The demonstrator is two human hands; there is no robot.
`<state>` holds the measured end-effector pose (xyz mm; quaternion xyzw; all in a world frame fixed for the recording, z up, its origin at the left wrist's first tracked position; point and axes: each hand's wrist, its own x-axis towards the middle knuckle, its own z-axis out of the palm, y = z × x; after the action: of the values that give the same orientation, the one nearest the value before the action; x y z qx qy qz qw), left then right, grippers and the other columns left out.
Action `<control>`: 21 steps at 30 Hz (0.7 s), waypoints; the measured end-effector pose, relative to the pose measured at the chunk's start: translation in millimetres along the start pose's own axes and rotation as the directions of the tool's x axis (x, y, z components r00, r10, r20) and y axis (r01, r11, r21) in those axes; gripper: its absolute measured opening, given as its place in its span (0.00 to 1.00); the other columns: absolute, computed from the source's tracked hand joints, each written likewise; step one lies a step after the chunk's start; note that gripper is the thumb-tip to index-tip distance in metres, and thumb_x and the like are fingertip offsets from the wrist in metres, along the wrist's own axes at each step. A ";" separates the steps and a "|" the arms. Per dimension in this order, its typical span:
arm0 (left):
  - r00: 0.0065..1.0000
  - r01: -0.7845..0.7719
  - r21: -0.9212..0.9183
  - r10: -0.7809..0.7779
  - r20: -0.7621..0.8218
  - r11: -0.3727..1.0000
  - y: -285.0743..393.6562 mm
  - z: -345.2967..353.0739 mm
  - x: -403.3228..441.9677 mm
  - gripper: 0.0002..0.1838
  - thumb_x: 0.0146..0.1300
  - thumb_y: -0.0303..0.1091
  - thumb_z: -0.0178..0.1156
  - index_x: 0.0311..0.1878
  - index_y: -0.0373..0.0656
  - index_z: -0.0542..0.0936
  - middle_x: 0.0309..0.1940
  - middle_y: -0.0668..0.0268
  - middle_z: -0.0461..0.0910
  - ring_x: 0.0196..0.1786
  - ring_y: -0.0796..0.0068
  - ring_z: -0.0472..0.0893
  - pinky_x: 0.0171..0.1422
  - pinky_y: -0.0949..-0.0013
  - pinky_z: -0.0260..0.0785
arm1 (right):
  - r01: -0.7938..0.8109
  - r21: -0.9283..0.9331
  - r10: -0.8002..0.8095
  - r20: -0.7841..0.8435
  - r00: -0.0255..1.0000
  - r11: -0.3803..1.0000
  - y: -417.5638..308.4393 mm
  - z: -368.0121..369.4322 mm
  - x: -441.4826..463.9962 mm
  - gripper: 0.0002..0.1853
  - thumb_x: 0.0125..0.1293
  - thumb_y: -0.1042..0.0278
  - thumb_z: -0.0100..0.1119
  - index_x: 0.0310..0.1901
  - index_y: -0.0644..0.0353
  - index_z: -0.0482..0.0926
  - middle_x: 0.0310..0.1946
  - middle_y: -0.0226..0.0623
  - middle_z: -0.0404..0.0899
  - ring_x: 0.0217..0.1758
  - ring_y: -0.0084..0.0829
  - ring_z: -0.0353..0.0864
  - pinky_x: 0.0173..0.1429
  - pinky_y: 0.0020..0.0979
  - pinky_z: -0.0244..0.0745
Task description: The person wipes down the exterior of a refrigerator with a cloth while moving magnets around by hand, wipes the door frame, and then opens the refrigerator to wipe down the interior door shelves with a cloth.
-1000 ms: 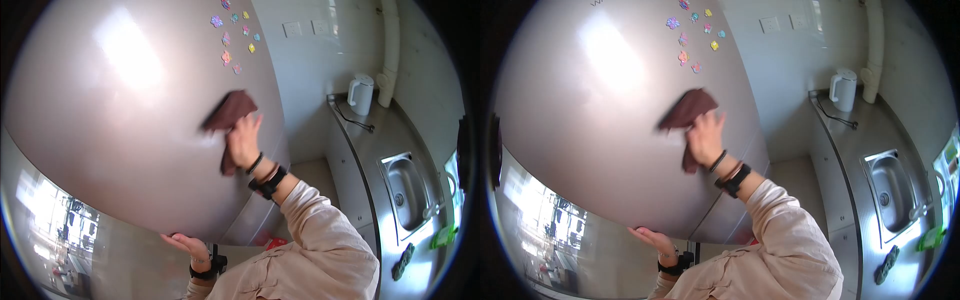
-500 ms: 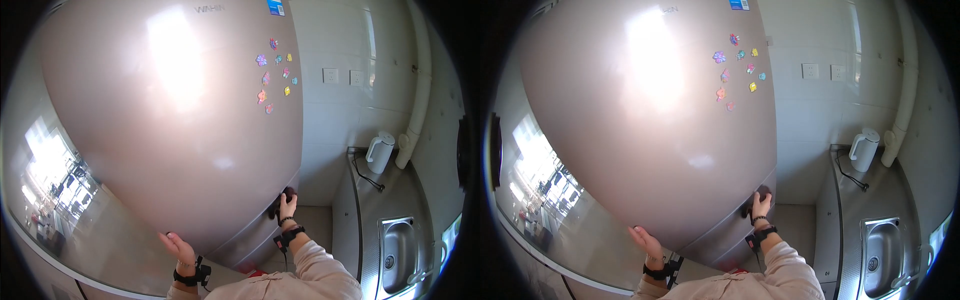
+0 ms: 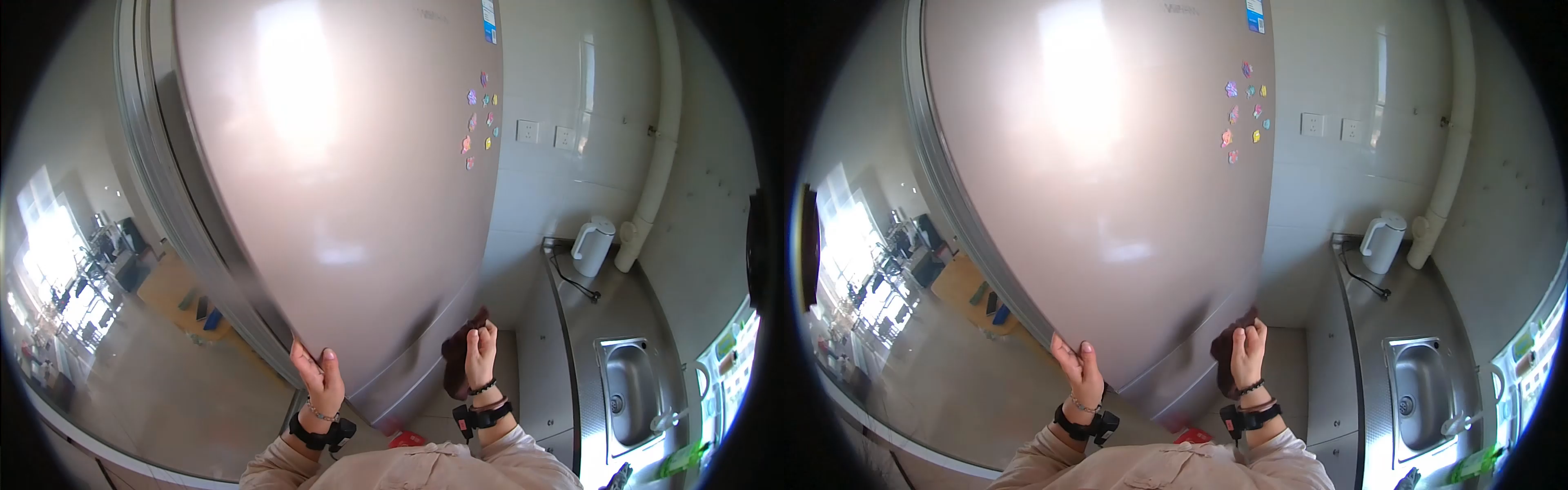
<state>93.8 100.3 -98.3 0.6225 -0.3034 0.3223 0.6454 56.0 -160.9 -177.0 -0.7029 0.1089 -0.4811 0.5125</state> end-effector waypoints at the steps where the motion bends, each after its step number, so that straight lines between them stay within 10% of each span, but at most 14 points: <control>1: 1.000 -0.008 -0.013 0.008 0.027 1.000 -4.7 -1.9 -1.6 0.25 0.66 0.26 0.43 0.64 0.33 0.49 0.60 0.57 0.57 0.56 0.73 0.63 0.61 0.71 0.55 | -0.022 0.009 0.022 0.025 0.999 1.000 -7.2 -3.8 -7.7 0.12 0.66 0.65 0.47 0.32 0.68 0.70 0.49 0.52 0.65 0.51 0.42 0.67 0.55 0.34 0.62; 3: 0.999 -0.009 -0.039 0.010 0.046 0.999 -8.4 -5.0 -5.6 0.25 0.66 0.27 0.43 0.64 0.33 0.48 0.60 0.57 0.57 0.56 0.72 0.63 0.61 0.70 0.56 | 0.050 -0.099 -0.050 0.004 0.999 0.994 -29.7 -6.3 -18.8 0.12 0.68 0.65 0.46 0.33 0.67 0.71 0.47 0.47 0.69 0.48 0.36 0.70 0.53 0.31 0.64; 5: 0.992 -0.100 -0.028 0.102 0.077 0.995 -4.6 0.0 -11.6 0.26 0.65 0.30 0.46 0.62 0.30 0.51 0.59 0.53 0.59 0.55 0.71 0.65 0.61 0.68 0.56 | -0.118 0.343 0.113 0.034 0.993 0.932 -51.9 -8.4 -27.9 0.10 0.70 0.65 0.44 0.33 0.61 0.70 0.33 0.30 0.70 0.37 0.25 0.67 0.48 0.24 0.63; 7: 0.960 -0.175 0.139 0.138 0.244 0.975 7.6 2.7 -26.8 0.26 0.58 0.38 0.57 0.51 0.27 0.64 0.62 0.42 0.57 0.65 0.54 0.59 0.71 0.55 0.39 | -0.120 0.392 0.115 0.035 0.993 0.912 -79.5 -11.8 -29.8 0.11 0.71 0.62 0.41 0.36 0.58 0.71 0.31 0.28 0.72 0.34 0.24 0.70 0.46 0.24 0.65; 9: 0.853 -0.460 0.250 0.345 0.393 0.852 24.8 14.5 -36.5 0.28 0.50 0.42 0.66 0.50 0.37 0.68 0.66 0.37 0.45 0.70 0.37 0.45 0.70 0.44 0.35 | -0.157 0.678 0.264 -0.057 0.963 0.718 -104.3 -17.8 -29.9 0.14 0.71 0.58 0.40 0.39 0.58 0.71 0.36 0.31 0.75 0.39 0.25 0.73 0.48 0.27 0.67; 12: 0.850 -0.435 0.041 0.396 0.347 0.899 43.5 50.0 -51.0 0.36 0.46 0.50 0.69 0.59 0.54 0.68 0.68 0.41 0.42 0.69 0.34 0.44 0.66 0.34 0.34 | -0.239 0.801 0.309 0.070 0.948 0.549 -143.7 -44.2 -28.3 0.20 0.71 0.53 0.37 0.51 0.59 0.70 0.45 0.33 0.76 0.49 0.30 0.74 0.54 0.33 0.67; 18: 0.793 -0.367 -0.244 0.439 0.422 0.897 65.2 94.0 -71.0 0.37 0.53 0.47 0.64 0.65 0.57 0.61 0.69 0.42 0.40 0.70 0.37 0.40 0.66 0.34 0.27 | 0.086 0.829 -0.086 -0.046 0.995 0.552 -238.0 -101.6 -0.5 0.23 0.71 0.54 0.39 0.61 0.59 0.63 0.59 0.36 0.67 0.63 0.35 0.64 0.67 0.38 0.56; 21: 0.820 -0.412 -0.141 0.434 0.374 0.900 63.5 117.2 -87.8 0.36 0.58 0.46 0.57 0.68 0.52 0.56 0.69 0.42 0.42 0.71 0.40 0.39 0.67 0.36 0.21 | 0.608 0.430 -0.622 -0.128 0.773 0.667 -299.6 -117.7 28.9 0.20 0.70 0.65 0.43 0.59 0.66 0.63 0.58 0.43 0.66 0.60 0.35 0.68 0.61 0.35 0.63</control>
<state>-8.8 -19.1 -124.5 0.5742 -0.5665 0.3163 0.4994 -123.7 -116.9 88.0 -0.5676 -0.2556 -0.6264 0.4692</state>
